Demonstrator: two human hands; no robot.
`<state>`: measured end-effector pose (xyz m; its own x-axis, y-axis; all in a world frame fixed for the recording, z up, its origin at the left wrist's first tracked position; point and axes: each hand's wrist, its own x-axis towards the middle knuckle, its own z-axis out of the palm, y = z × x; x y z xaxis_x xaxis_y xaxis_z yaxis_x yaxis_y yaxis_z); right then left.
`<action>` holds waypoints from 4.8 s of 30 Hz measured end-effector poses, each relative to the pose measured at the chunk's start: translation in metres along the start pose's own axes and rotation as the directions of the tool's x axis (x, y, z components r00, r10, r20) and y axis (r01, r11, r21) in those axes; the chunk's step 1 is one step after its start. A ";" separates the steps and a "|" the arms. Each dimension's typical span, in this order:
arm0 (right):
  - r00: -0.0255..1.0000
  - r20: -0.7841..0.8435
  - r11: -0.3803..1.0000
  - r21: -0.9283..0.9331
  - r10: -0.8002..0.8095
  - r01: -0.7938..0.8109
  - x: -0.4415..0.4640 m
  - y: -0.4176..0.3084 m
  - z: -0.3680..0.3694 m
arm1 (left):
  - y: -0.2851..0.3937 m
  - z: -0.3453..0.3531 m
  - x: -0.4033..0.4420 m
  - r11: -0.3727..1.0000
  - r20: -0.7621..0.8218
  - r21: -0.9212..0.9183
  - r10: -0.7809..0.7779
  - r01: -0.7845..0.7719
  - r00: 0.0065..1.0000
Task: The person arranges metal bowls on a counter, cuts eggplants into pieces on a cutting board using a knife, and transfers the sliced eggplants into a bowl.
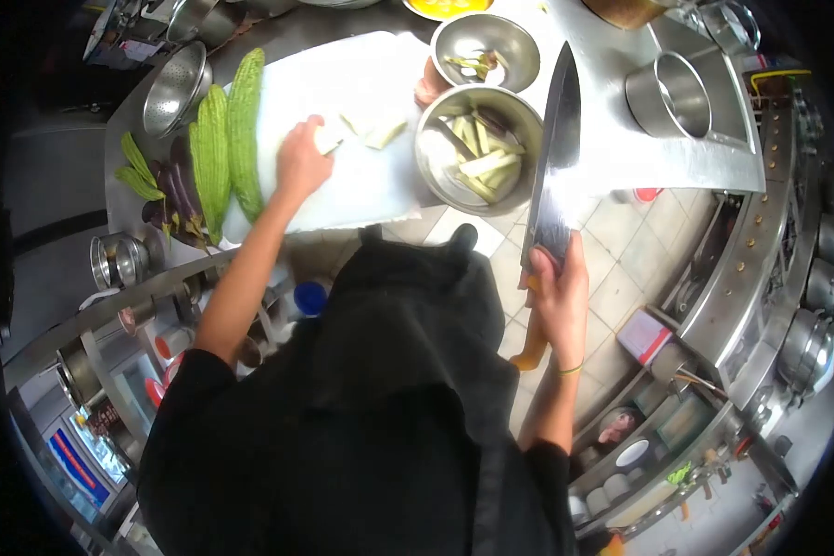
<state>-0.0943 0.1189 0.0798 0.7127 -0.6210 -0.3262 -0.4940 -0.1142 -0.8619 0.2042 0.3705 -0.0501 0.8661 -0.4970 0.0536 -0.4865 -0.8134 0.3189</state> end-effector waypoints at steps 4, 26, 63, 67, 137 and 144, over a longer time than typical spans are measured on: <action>0.999 0.026 0.997 0.071 0.026 -0.028 0.007 0.025 -0.038 | 0.007 0.002 -0.001 0.989 -0.104 0.143 -0.013 0.028 0.995; 0.994 0.059 0.965 0.252 -0.092 0.075 0.007 0.064 -0.095 | 0.050 -0.023 0.037 0.941 -0.008 -0.332 -0.074 0.068 0.997; 0.991 0.125 0.968 0.250 -0.054 0.021 0.007 0.041 -0.090 | 0.085 0.022 0.033 0.998 0.194 0.047 -0.046 0.038 0.980; 0.988 0.135 0.965 0.261 -0.074 0.037 0.007 0.040 -0.089 | 0.070 0.032 0.044 0.998 0.122 -0.041 -0.047 0.052 0.991; 0.946 0.319 0.998 -0.028 0.063 -0.057 -0.063 -0.052 0.205 | -0.335 -0.082 0.010 0.866 -0.523 -0.091 -0.461 0.491 0.717; 0.953 0.304 0.998 -0.067 0.010 0.011 -0.051 -0.071 0.219 | -0.342 -0.110 0.013 0.907 -0.247 -0.268 -0.392 0.326 0.886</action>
<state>0.0133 0.3283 0.0723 0.8254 -0.3571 -0.4372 -0.5184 -0.1729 -0.8375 0.3940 0.6753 -0.0545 0.9866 -0.0476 0.1559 -0.1279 -0.8187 0.5598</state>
